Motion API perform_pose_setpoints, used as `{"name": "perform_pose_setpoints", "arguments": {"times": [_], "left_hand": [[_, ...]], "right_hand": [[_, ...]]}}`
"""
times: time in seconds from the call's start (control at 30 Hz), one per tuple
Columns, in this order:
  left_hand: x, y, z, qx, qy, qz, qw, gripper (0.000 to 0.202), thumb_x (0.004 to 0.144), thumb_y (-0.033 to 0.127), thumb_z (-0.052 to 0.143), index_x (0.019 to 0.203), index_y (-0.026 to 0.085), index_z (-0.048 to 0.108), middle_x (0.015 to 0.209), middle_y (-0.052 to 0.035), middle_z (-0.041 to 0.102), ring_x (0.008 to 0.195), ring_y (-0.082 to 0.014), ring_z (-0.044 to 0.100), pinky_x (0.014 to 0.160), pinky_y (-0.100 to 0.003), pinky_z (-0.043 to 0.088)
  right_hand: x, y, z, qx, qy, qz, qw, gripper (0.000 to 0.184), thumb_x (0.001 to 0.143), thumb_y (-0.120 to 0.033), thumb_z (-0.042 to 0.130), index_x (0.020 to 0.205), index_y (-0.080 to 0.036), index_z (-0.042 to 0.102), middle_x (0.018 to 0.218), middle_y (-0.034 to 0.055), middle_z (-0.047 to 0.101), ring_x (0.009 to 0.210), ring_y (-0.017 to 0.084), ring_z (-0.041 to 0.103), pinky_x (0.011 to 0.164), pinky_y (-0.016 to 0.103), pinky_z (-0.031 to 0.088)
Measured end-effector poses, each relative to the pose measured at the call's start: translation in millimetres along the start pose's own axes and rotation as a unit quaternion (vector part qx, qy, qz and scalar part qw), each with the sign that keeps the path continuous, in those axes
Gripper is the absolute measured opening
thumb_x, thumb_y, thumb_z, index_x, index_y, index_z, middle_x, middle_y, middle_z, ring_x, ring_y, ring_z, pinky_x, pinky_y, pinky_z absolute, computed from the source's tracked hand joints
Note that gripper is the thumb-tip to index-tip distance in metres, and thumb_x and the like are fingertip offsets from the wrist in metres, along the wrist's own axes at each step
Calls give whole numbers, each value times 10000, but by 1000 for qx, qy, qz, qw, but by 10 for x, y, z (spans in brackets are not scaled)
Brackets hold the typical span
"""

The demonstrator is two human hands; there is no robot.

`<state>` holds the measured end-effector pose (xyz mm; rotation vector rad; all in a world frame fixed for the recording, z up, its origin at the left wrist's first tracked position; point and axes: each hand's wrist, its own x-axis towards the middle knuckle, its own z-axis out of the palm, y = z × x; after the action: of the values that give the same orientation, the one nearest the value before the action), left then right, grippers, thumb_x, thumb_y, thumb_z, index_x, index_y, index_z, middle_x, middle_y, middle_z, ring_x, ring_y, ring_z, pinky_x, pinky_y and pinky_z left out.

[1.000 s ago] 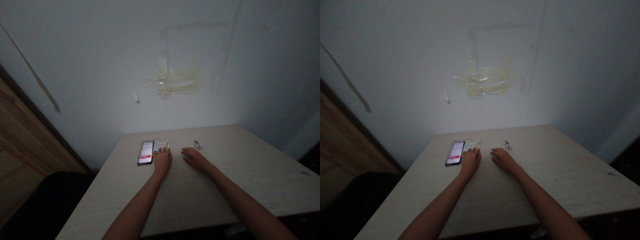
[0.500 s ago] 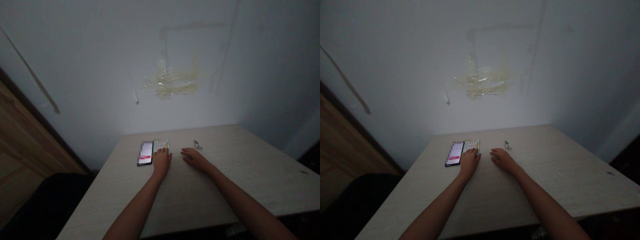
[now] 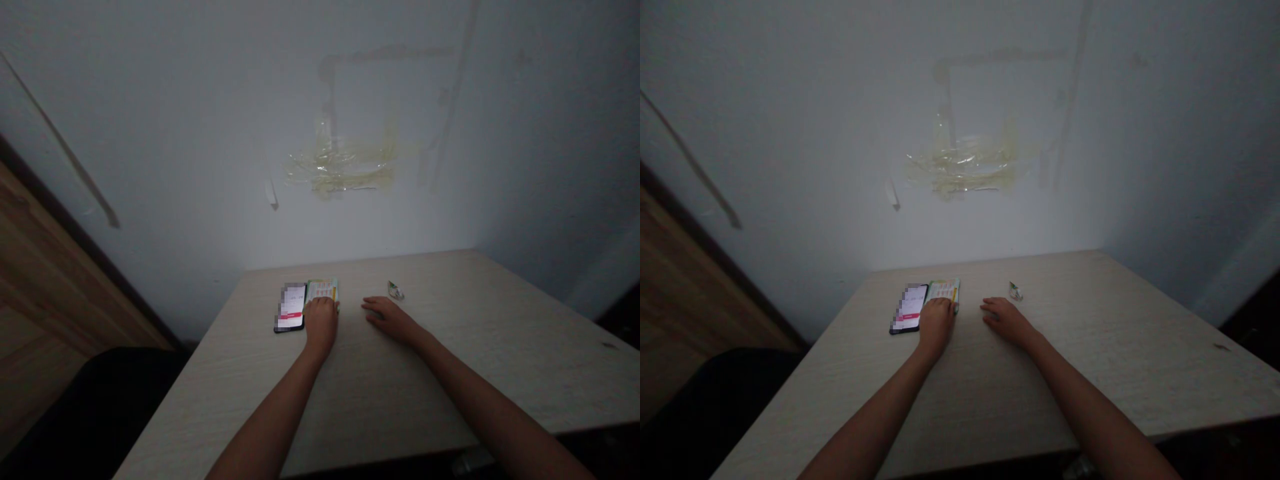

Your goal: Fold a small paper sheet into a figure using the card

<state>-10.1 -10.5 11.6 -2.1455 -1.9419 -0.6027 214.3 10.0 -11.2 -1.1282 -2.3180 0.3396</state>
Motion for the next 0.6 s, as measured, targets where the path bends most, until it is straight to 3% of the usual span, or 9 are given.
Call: {"name": "perform_pose_setpoints", "arguments": {"times": [0.37,0.5,0.6], "left_hand": [[27,20,-1,-28,3,2,1000,196,872,337,639,899,150,691,989,-100,710,970,-237,611,890,-346,401],[23,11,4,-81,-35,-31,996,185,846,355,668,852,172,694,940,-74,716,938,-218,622,817,-305,416],[18,-9,10,-95,-48,-27,994,188,842,348,669,920,181,704,987,-77,718,991,-221,616,822,-293,418]], "right_hand": [[3,75,54,15,6,-7,1000,388,895,-290,568,1268,-196,620,1364,125,570,1285,258,500,1107,480,371],[3,79,52,16,4,-5,1000,390,893,-296,569,1267,-200,622,1367,123,567,1281,258,503,1108,476,372],[2,85,50,16,-1,-5,1000,397,898,-308,560,1274,-193,618,1367,124,567,1284,258,499,1110,474,368]]}}
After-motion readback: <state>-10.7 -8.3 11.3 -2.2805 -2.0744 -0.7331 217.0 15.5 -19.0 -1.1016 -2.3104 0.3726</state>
